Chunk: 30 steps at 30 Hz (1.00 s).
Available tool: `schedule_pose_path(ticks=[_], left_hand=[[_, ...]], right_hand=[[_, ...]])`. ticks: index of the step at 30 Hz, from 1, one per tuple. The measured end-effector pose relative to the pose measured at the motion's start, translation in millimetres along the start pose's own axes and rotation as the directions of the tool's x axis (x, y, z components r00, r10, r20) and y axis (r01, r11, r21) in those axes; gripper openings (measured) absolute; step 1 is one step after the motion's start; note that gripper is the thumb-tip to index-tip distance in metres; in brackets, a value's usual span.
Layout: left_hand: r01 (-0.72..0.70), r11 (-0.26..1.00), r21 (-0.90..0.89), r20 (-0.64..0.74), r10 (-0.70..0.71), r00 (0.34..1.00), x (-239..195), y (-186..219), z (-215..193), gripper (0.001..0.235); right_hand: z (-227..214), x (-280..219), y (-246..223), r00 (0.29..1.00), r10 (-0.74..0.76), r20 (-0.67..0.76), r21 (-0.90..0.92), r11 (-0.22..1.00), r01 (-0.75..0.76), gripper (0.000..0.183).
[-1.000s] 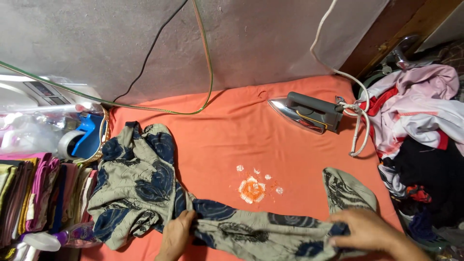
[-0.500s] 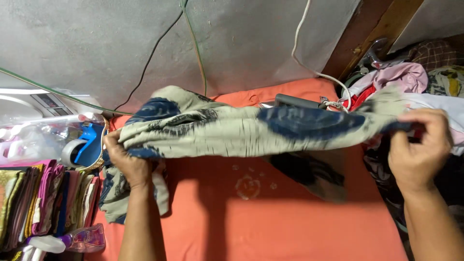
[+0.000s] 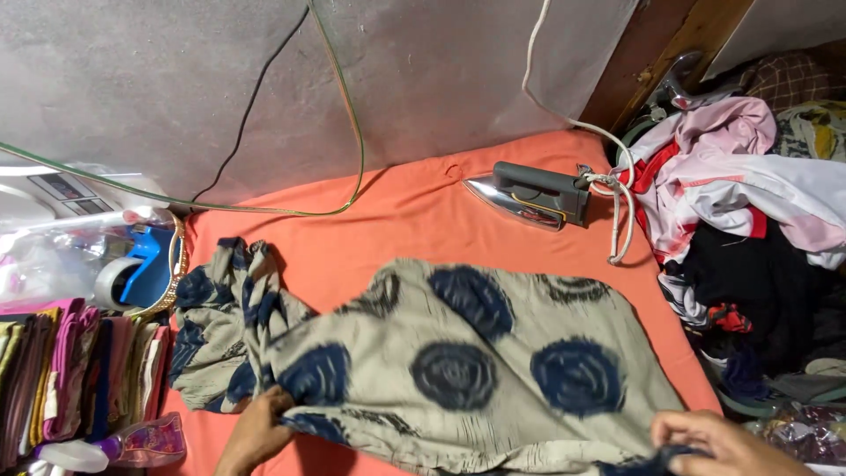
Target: Ironing a patterned garment on an ironing station.
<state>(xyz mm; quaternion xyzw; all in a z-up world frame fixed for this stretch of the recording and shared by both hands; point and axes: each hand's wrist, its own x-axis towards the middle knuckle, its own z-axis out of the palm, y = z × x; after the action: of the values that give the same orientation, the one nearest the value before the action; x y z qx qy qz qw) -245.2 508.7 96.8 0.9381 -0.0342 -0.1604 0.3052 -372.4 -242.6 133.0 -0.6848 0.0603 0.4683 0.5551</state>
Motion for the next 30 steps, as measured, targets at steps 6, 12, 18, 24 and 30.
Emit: schedule_pose_path(ticks=[6,12,18,24,30], left_hand=[[-0.014,0.999,0.051,0.180,0.005,0.984,35,98,-22,0.057],[-0.108,0.960,-0.257,-0.345,0.013,0.939,132,124,43,0.046],[0.119,0.993,0.000,-0.229,-0.115,0.967,165,120,94,0.049],[-0.048,0.995,-0.085,-0.747,-0.032,0.664,184,127,34,0.025],[-0.413,0.909,-0.051,-0.864,0.167,0.475,166,174,-22,0.045]], right_hand=[[-20,84,-32,0.793,-0.216,-0.569,-0.117,0.976,0.183,0.036],[-53,180,-97,0.325,-0.606,-0.726,-0.661,0.745,-0.089,0.043],[-11,210,-168,0.718,-0.205,-0.665,-0.600,0.720,-0.349,0.055],[-25,218,-210,0.330,-0.710,-0.622,-0.728,0.680,0.090,0.022],[0,168,-280,0.071,-0.852,-0.518,-0.750,0.493,0.441,0.040]])
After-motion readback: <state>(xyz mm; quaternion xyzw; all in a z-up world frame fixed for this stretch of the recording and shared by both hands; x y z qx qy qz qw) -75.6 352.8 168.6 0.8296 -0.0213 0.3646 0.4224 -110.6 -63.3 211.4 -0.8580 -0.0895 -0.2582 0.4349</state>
